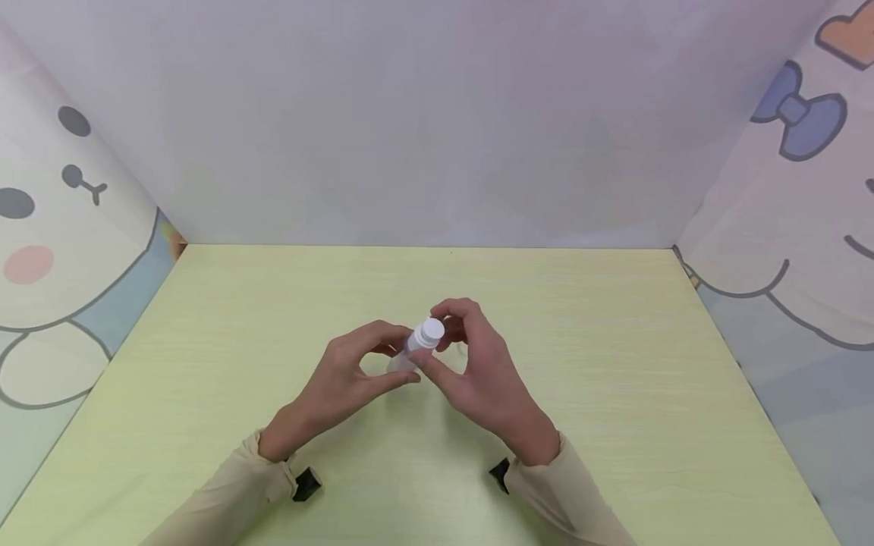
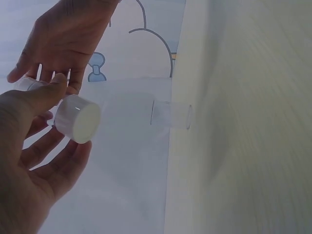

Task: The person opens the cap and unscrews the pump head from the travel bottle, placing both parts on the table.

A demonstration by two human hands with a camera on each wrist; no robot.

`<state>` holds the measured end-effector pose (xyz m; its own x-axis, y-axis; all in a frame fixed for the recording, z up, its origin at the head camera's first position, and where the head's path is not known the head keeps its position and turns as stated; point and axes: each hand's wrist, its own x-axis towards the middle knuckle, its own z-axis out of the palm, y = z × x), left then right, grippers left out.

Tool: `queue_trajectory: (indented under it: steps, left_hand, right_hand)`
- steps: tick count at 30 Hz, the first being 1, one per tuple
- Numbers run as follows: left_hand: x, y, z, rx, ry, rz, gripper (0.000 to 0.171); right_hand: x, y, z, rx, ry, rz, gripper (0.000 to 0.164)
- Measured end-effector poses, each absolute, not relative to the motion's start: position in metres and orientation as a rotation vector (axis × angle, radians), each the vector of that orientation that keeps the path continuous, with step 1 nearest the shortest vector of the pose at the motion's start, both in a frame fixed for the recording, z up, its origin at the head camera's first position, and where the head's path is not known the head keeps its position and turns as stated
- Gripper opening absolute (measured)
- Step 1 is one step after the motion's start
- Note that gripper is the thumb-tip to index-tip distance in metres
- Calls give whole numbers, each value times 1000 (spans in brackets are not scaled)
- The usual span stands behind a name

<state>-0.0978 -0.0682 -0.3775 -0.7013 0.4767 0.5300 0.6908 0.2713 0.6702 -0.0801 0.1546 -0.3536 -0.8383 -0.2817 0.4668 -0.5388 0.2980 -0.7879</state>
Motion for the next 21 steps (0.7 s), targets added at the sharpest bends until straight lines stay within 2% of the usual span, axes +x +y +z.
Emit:
queue_trajectory:
  steps: [9, 21]
  left_hand:
    - [-97, -68, -378, -1103, -2336, -1324, 48]
    - [-100, -69, -380, -1131, -2342, -1310, 47]
  right_hand:
    - [-77, 155, -349, 734, -2382, 1311, 50]
    - [-77, 172, -334, 979, -2488, 1258, 45]
